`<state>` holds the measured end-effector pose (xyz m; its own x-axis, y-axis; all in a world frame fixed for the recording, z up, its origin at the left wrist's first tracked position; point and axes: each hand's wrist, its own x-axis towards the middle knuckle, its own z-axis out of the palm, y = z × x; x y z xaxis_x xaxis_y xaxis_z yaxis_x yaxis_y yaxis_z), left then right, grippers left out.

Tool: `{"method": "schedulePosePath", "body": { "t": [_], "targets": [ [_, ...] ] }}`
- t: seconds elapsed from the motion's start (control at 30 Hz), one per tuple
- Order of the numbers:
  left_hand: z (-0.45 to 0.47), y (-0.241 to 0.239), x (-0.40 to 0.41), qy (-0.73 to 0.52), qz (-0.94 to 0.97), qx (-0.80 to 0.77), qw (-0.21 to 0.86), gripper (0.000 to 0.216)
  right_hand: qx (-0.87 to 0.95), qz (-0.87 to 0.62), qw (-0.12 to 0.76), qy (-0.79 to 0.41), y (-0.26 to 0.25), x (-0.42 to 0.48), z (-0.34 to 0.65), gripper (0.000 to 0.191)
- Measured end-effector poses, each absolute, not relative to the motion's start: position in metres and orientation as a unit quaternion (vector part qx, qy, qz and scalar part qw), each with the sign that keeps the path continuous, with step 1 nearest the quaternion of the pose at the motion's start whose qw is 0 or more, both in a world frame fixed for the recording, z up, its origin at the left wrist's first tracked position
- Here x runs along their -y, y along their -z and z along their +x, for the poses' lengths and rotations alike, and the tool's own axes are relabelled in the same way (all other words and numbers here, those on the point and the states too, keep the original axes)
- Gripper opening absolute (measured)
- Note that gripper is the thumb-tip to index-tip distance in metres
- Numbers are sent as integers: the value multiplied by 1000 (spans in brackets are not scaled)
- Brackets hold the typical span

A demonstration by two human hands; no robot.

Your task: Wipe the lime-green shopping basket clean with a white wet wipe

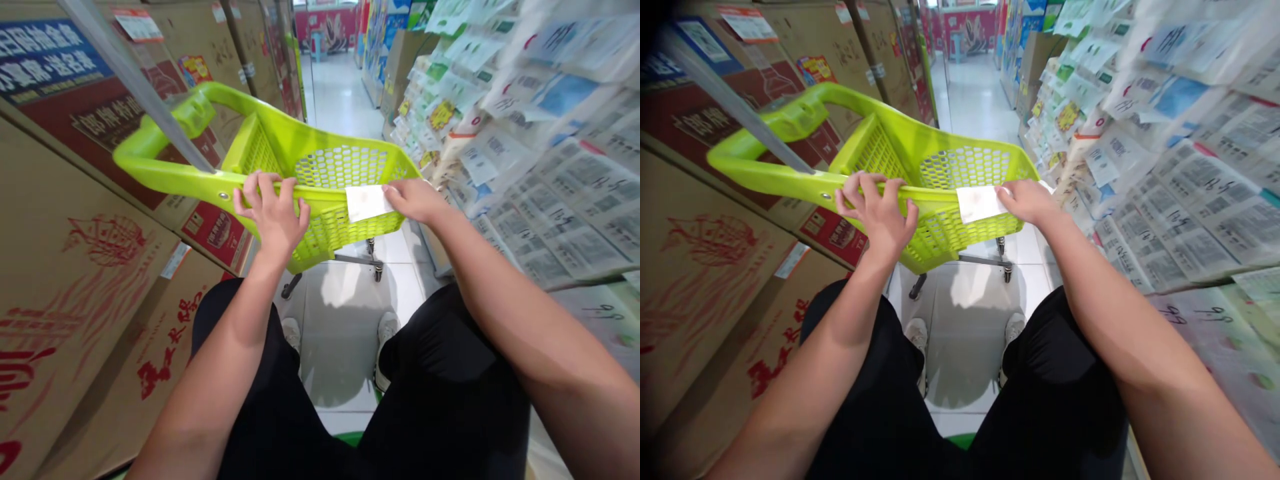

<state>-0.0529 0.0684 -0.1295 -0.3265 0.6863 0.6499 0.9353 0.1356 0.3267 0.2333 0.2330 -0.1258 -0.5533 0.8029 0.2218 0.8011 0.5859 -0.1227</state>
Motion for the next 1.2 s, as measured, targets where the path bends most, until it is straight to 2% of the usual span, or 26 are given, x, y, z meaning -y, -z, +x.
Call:
{"method": "schedulePosePath", "body": {
  "t": [0.3, 0.5, 0.63, 0.8, 0.9, 1.07, 1.2],
  "targets": [
    [-50, 139, -83, 385, -554, 704, 224, 37, 927, -237, 290, -13, 130, -194, 192, 61],
    [-46, 139, -89, 401, -566, 680, 237, 47, 902, -221, 371, 17, 124, -180, 165, 63],
    [-40, 137, -90, 396, -566, 691, 214, 41, 901, -268, 340, 42, 128, -186, 149, 72],
    [-40, 136, -88, 378, -583, 689, 209, 43, 899, -392, 190, 43, 122, -192, 153, 81],
    [-40, 130, -82, 368, -600, 680, 205, 42, 870, -468, 147, 44, 117, -205, 177, 85],
    [-32, 117, -72, 354, -638, 661, 176, 49, 821, -554, 135, 46, 120, -226, 212, 90],
    [-21, 118, -73, 340, -656, 649, 178, 59, 874, -446, 189, 46, 123, -207, 186, 88]
  ]
}}
